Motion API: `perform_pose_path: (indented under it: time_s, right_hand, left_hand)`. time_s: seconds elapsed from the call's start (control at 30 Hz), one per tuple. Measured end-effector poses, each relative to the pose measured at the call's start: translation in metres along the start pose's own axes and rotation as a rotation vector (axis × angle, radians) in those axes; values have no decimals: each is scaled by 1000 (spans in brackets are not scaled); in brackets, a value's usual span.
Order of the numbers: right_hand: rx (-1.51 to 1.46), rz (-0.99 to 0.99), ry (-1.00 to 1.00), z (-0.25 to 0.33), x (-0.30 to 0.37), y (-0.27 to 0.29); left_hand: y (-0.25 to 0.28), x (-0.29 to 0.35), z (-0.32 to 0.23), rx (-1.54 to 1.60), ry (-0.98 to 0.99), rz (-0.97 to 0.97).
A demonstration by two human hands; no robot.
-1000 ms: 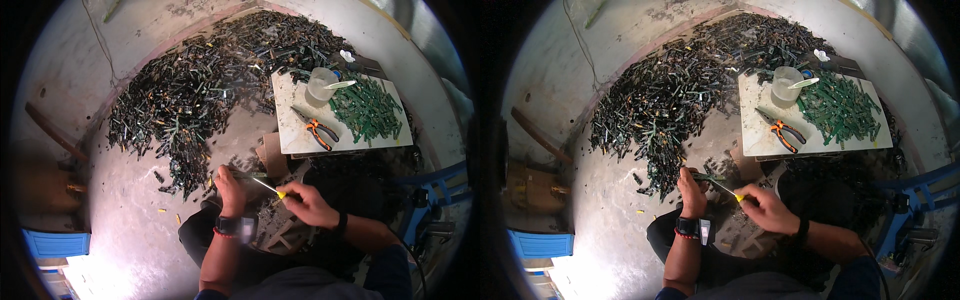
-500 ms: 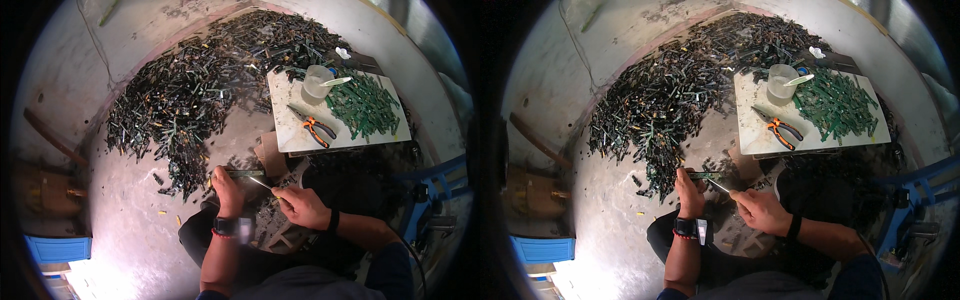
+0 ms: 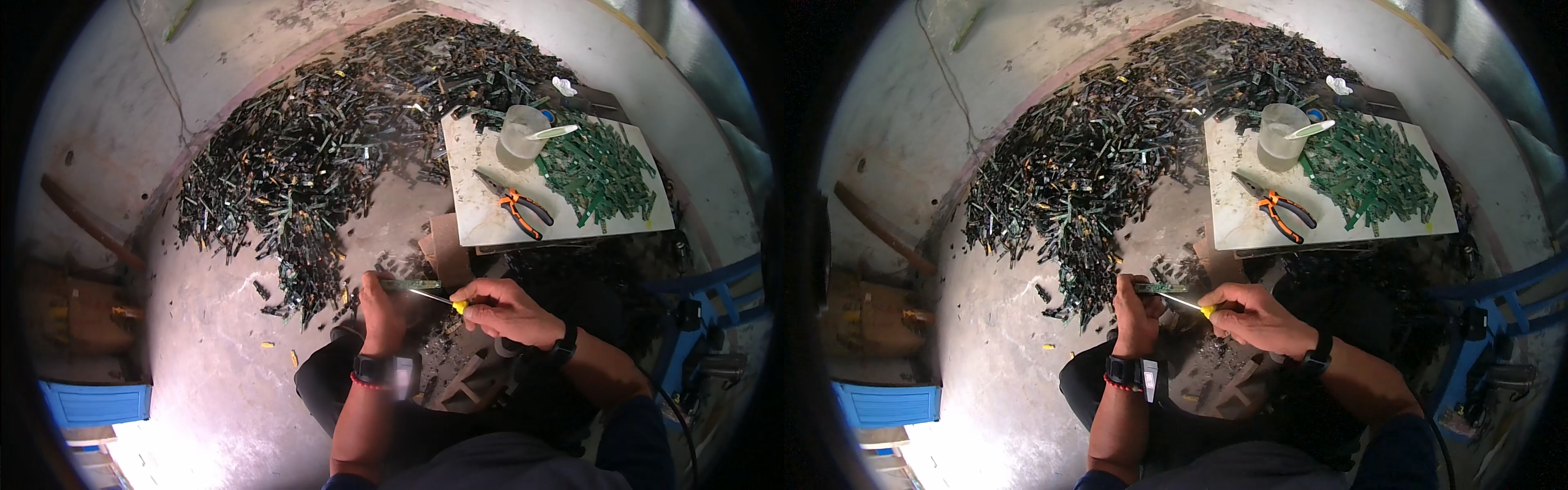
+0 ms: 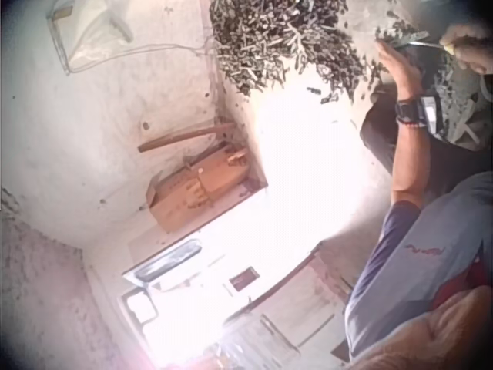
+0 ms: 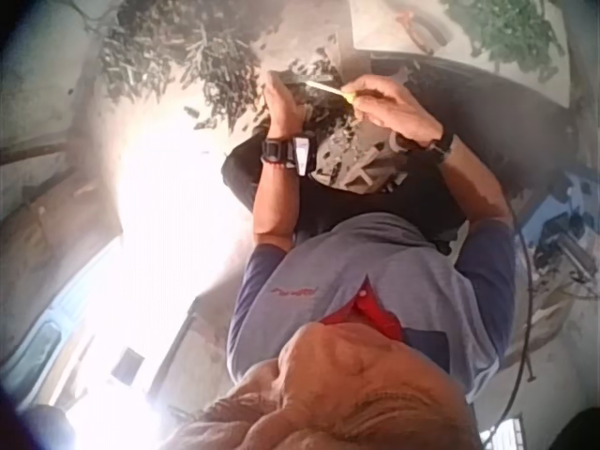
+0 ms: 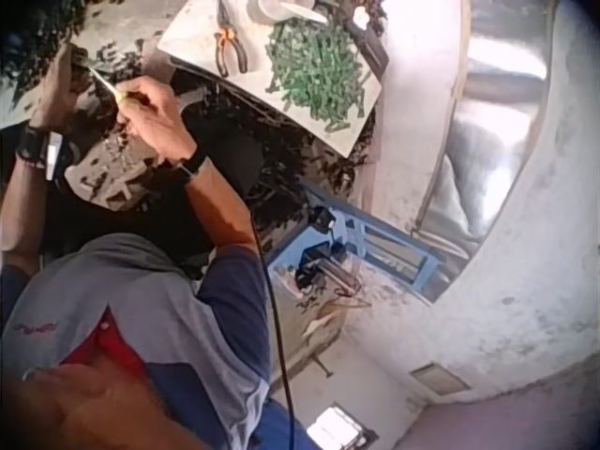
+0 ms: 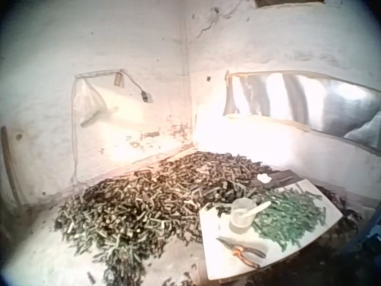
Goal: The person sits on the floor and uses a screwdriver and pliers to remove components from green circuit boards. The person places the removed components into a plastic container and discards the boards onto a pile on the floor.
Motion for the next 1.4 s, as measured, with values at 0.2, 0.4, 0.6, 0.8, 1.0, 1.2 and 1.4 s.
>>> perform_pose_path:
  time_s: [0.2, 0.4, 0.6, 0.8, 1.0, 1.2, 1.4]
  right_hand:
    - [249, -12, 275, 3, -2, 9]
    - [182, 16, 134, 1, -2, 2]
    - [388, -178, 466, -13, -3, -12]
    - [622, -295, 649, -14, 6, -22]
    - [-208, -10, -144, -6, 1, -18]
    - [-503, 24, -237, -21, 4, -41]
    - [-574, -5, -215, -24, -1, -54]
  left_hand:
    - [-7, 10, -7, -37, -58, 77]
    - [-11, 22, -18, -420, -536, 137]
    - [-11, 17, -19, -438, -333, 153]
    - [-13, 27, -30, -628, -802, 166]
    - [-14, 21, -29, -52, -125, 137]
    - [-30, 27, -44, 493, 492, 67]
    - [-39, 43, -65, 395, 421, 3]
Point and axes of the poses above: each hand's wrist, its own x-axis away from the middle knuckle, its own y-axis out of the back of the hand, z = x × y, the point moved 3 cm from there along -x, towards the middle knuckle, and after that the axes turned 14 degrees about -z, right-handed, at the moved point
